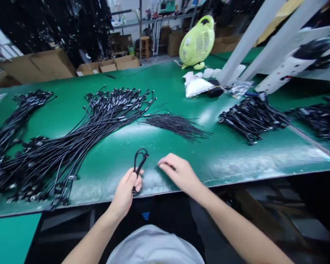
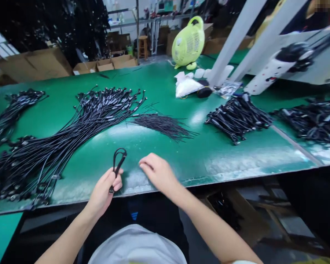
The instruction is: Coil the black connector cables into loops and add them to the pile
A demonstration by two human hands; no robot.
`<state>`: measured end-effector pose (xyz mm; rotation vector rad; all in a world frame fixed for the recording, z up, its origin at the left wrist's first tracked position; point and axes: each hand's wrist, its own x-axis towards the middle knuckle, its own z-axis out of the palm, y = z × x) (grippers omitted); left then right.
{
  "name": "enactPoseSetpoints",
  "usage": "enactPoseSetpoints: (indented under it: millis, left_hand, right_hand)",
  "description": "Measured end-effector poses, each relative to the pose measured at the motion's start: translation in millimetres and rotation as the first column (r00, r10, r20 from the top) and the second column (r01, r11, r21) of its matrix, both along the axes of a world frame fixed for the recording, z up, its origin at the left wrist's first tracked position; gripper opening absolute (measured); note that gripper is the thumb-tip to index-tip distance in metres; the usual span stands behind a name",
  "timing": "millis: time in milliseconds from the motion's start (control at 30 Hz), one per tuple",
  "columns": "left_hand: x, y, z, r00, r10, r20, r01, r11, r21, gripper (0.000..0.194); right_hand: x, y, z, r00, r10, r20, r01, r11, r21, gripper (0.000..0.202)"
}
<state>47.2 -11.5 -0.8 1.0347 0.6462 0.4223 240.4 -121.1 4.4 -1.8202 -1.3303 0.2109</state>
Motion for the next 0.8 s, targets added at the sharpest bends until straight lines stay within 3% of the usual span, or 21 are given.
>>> enactPoseSetpoints:
  millis: [67,133,200,267,333,400,467,500,533,600,733,800]
  left_hand:
    - [-2.9,-5.9,-0.3,0.999,-0.023,0.022,0.023,1.000,-0.007,0.039]
    - [-8.7,-9.7,0.0,0.998,-0.048,0.049,0.048,0.999,0.006,0.041]
    - [-15.9,-11.8,1.2,0.997,-0.057,0.049,0.053,0.996,0.071,0.040]
    - [-22.7,-12.9,3.0,0.999,-0.035,-0.023,0.039,0.968,0.246,0.038]
    - [-28.0,-13.7,5.1,0.991,0.015,-0.129,0.055,0.851,0.522,0.034]
    - [-32.1,-14.3,7.4,0.974,0.060,-0.219,0.126,0.659,0.741,0.032]
    - [-36.2,-14.6,9.3,0.960,0.069,-0.273,0.198,0.522,0.829,0.033]
    - [-38.4,-14.8,9.9,0.955,0.053,-0.293,0.229,0.499,0.836,0.034]
    - [-40.8,-15.0,10.0,0.951,0.028,-0.309,0.255,0.499,0.828,0.033]
    - [-45.4,-15.3,8.9,0.942,-0.040,-0.332,0.297,0.557,0.775,0.029]
    - [-52.4,-13.7,6.5,0.927,-0.274,-0.257,0.364,0.824,0.435,0.021]
    - [-54.8,-12.6,7.4,0.916,-0.381,-0.123,0.400,0.888,0.226,0.024]
  right_hand:
    - [-42.5,-1.6,-7.3,0.976,0.131,-0.172,-0.136,0.991,-0.015,0.014]
    - [-69.6,-1.4,-10.8,0.968,0.131,-0.214,-0.134,0.991,0.003,0.013]
    - [-82.7,-1.2,-9.7,0.982,0.130,-0.136,-0.130,0.991,0.013,0.014]
    - [-86.9,-1.5,-4.2,0.984,0.146,0.099,-0.148,0.989,0.015,0.018]
    - [-86.7,-1.5,4.5,0.880,0.146,0.452,-0.182,0.983,0.036,0.022]
    - [-84.3,-0.1,14.4,0.661,0.152,0.735,-0.273,0.961,0.047,0.025]
    - [-81.7,2.2,23.5,0.462,0.203,0.863,-0.401,0.916,-0.001,0.029]
    - [-80.9,3.3,27.3,0.387,0.243,0.889,-0.456,0.889,-0.044,0.030]
    - [-80.7,4.3,30.5,0.330,0.278,0.902,-0.493,0.866,-0.086,0.032]
    - [-82.1,6.1,35.6,0.254,0.317,0.914,-0.521,0.841,-0.147,0.034]
    - [-85.0,10.0,41.6,0.197,0.286,0.938,-0.558,0.819,-0.133,0.036]
    - [-82.2,12.8,38.5,0.235,0.285,0.929,-0.615,0.784,-0.085,0.036]
